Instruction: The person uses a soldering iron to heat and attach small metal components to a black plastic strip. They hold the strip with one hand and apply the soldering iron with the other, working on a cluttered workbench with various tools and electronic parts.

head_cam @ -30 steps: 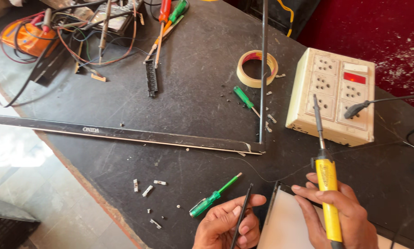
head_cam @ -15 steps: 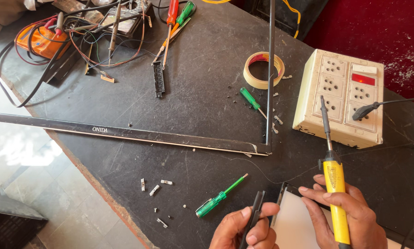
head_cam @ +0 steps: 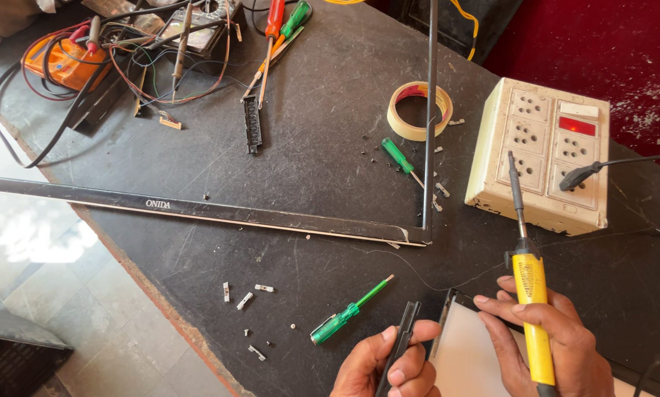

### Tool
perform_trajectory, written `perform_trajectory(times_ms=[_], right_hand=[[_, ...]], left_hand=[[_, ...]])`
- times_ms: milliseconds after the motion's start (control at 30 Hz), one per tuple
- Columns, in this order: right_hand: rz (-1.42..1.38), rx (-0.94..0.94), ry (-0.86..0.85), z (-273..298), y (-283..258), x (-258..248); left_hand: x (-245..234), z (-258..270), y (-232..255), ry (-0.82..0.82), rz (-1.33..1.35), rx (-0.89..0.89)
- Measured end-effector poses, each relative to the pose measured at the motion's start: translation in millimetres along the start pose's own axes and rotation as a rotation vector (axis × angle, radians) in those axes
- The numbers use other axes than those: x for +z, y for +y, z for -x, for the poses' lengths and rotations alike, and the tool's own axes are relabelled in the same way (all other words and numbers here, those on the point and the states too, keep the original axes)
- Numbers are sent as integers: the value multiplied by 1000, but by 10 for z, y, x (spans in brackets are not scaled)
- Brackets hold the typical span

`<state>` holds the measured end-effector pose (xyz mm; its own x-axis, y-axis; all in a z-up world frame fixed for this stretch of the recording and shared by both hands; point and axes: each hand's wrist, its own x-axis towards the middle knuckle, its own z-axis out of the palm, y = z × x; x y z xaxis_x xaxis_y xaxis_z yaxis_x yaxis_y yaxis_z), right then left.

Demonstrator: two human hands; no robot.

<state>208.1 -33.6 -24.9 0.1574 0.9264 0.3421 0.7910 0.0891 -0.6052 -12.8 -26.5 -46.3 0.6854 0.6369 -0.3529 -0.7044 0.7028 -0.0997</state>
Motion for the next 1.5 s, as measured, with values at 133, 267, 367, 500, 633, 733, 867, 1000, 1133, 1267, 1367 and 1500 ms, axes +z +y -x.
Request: perform_trajectory(times_ms=[133, 267, 367, 500, 633, 733, 867, 1000, 1133, 1267, 1367, 1500], right_hand=[[-20, -7, 0, -13, -4, -6], [-15, 67, -17, -15, -36, -8], [-32, 80, -17, -26, -70, -30], [18, 231, -48, -24, -145, -61], [-23, 180, 15, -48, -227, -66], [-54, 175, 36, -57, -310, -77], [-50, 160, 54, -46, -363, -88], [-36, 143, 39, -59, -344, -77], [-119, 118, 54, -36, -335, -70], [-132, -57, 50, -97, -393, -135], [-65, -58, 45, -117, -499, -184], [74, 74, -20, -131, -636, -237]], left_hand=[[46, 17, 10, 38, -36, 0], [90, 36, 2, 58, -107, 31], [95, 24, 34, 2, -189, 42], [90, 29, 57, -3, -540, 128], [146, -26, -115, 97, -1005, 338], [207, -12, -232, 77, -1335, 617], [236, -4, -172, 144, -1159, 399], [251, 43, -17, 160, -845, 138], [270, 88, -9, -10, -537, 111], [361, 122, 31, -36, -415, 59], [461, 186, 42, -25, -306, 30], [624, 238, 49, -3, -233, -39]])
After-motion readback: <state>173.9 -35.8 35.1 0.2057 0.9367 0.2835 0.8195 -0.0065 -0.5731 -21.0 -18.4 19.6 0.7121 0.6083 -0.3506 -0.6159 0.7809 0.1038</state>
